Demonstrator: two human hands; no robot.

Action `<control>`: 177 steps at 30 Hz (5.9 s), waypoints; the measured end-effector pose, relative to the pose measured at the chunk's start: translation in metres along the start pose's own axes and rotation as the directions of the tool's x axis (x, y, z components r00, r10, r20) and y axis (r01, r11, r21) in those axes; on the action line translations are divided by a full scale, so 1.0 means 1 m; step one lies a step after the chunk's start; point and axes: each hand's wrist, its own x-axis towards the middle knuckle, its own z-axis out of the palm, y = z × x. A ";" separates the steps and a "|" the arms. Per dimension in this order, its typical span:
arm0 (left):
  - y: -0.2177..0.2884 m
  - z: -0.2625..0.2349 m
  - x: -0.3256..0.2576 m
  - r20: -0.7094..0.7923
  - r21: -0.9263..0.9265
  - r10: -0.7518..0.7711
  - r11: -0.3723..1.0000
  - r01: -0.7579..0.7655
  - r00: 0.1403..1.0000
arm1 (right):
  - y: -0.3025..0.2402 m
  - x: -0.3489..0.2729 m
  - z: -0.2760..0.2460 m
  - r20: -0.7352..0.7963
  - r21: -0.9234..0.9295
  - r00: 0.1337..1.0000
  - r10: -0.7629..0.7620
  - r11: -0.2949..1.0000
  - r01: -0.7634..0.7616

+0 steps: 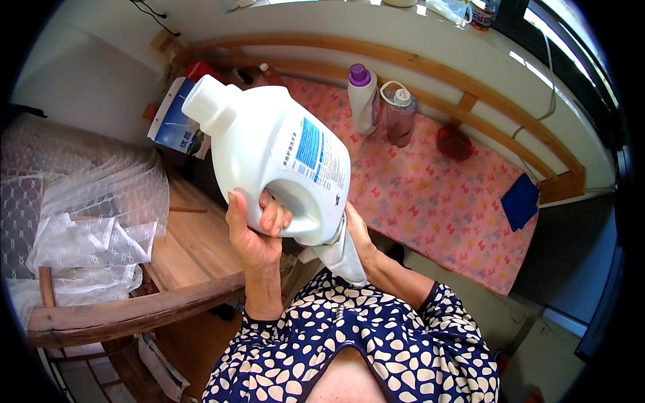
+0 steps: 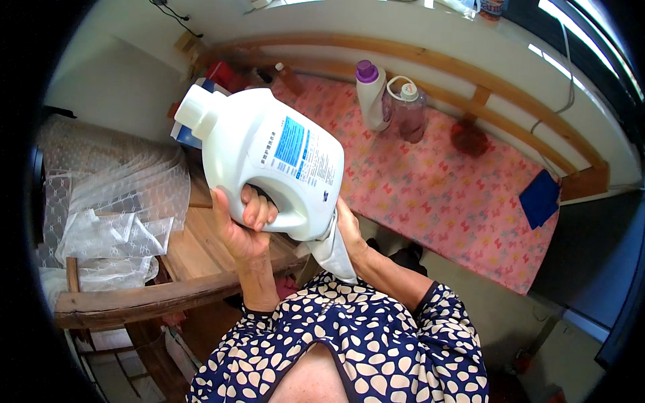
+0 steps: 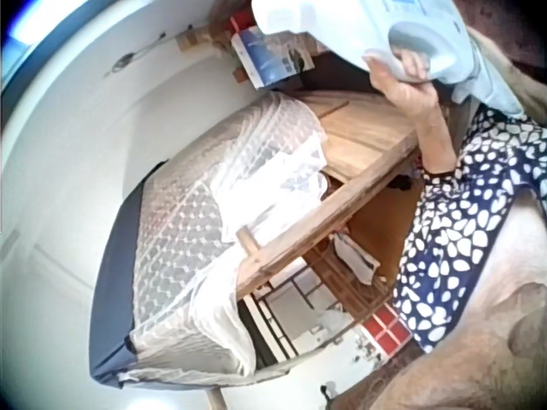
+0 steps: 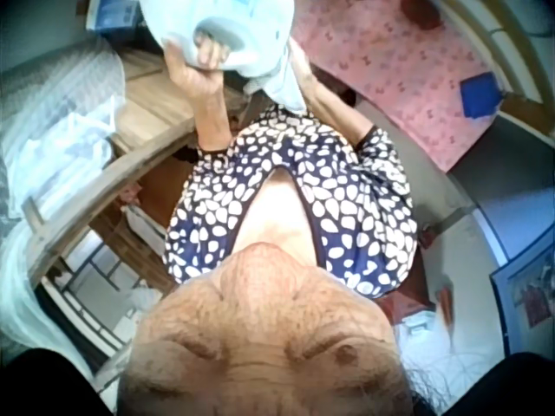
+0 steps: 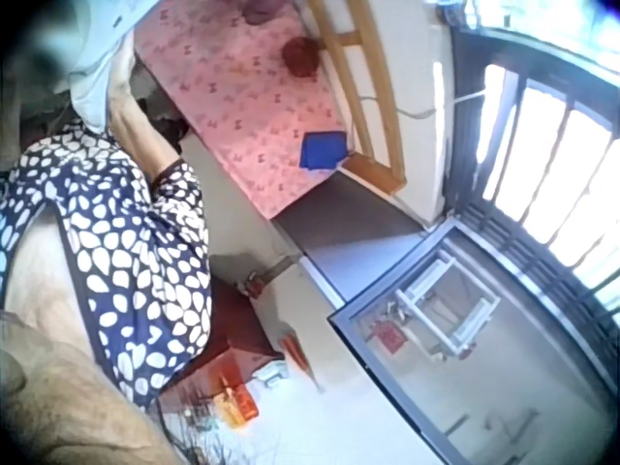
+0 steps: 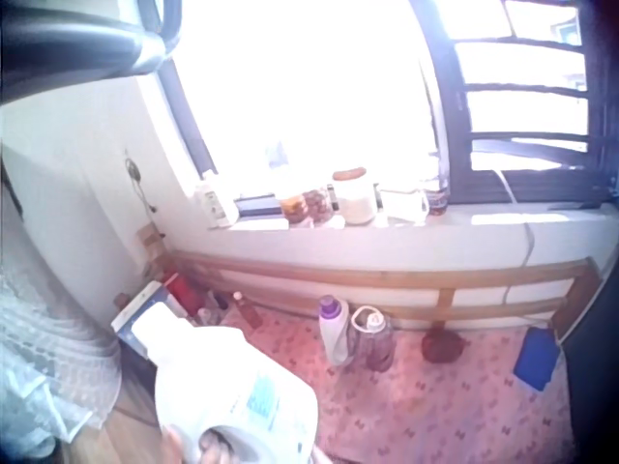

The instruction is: The person wipes several plastic bottles and a wooden shelf with a cloth. They handle a white bottle, an amber liquid bottle, a white bottle with a purple cap, and a clear water bottle, wiping each one and placing them on the shelf. The person also wipes the wooden shelf surface between handling the bottles.

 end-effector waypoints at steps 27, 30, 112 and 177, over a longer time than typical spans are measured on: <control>-0.024 -0.011 -0.032 -0.064 0.100 -0.123 0.987 0.129 0.990 | -0.012 -0.052 -0.005 0.823 -0.531 0.465 -0.325 -0.730 0.430; -0.026 -0.008 -0.038 -0.039 0.112 -0.139 0.983 0.142 0.990 | -0.019 -0.028 -0.004 0.858 -0.508 0.355 -0.371 -0.712 0.484; -0.041 -0.043 -0.083 0.619 0.427 -0.338 0.903 0.057 0.709 | -0.028 -0.176 0.000 0.429 -0.848 0.639 -0.638 -0.040 0.529; -0.024 -0.051 0.006 0.657 0.260 -0.384 0.923 0.283 0.649 | 0.006 0.045 -0.105 0.318 -0.064 0.806 0.499 0.860 -0.507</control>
